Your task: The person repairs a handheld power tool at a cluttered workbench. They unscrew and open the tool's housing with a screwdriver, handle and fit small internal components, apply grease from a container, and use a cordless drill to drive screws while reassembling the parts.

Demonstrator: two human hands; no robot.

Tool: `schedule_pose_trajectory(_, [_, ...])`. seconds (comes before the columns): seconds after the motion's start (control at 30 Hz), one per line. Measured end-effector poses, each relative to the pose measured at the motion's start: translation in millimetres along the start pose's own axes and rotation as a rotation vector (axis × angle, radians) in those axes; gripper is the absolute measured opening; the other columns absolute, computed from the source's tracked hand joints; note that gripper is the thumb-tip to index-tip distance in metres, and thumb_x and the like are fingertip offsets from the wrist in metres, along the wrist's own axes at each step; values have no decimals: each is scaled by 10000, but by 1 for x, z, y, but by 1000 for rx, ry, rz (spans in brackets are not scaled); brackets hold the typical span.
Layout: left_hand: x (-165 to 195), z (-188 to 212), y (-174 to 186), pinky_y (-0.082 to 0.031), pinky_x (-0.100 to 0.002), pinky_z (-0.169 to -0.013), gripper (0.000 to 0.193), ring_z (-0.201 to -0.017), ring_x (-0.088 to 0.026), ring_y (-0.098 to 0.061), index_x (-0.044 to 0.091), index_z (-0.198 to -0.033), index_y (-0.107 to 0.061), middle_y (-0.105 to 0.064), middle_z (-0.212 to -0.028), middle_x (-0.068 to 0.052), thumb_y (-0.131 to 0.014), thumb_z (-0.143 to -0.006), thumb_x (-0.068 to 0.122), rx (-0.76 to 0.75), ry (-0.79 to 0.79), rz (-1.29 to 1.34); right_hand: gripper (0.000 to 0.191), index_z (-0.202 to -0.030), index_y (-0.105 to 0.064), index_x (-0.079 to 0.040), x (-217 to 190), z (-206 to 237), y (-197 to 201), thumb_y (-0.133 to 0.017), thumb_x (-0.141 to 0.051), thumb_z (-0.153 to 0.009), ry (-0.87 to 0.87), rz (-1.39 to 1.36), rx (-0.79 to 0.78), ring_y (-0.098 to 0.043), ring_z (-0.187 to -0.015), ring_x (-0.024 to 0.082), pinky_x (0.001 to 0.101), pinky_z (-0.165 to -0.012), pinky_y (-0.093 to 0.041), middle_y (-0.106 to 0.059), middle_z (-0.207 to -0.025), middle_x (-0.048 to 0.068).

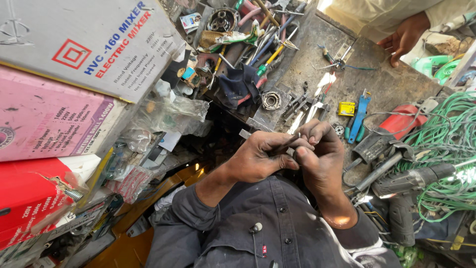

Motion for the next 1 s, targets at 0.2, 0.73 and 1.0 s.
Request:
schedule_pose_trajectory(0.2, [-4,-5,2,-556,-241,-969,357,-1087,-66,-645,-40,-1349,-661,-710,-1191,-45,-737,-1006,28,-22,0,52,402,-1125,-535,-90,-9,4,-4,-856,-210,-915,35,57,-59,-539,-1059,130,288,-966,-478,-522,-1105,46])
schedule_pose_trajectory(0.73, [11,1,-3,-594,-299,-993,409,-1143,-159,-702,-43,-1385,-605,-722,-1211,-155,-738,-1002,4,-49,-23,234,321,-1195,-575,-10,-26,25,3,-714,-256,-1042,199,172,-46,-552,-1140,180,323,-1101,-447,-582,-1235,145])
schedule_pose_trajectory(1.0, [10,3,0,-617,-300,-996,376,-1194,-141,-671,-13,-1364,-585,-665,-1334,-121,-700,-1011,-72,-32,-122,229,321,-1199,-578,-15,-23,24,0,-732,-185,-975,107,118,-55,-537,-1138,168,317,-1086,-444,-556,-1263,131])
Point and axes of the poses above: each hand's wrist, its own z-axis away from the middle knuckle, its own y-axis out of the back of the hand, x = y × z, the point moved 8 cm from there along -z, towards the middle knuckle
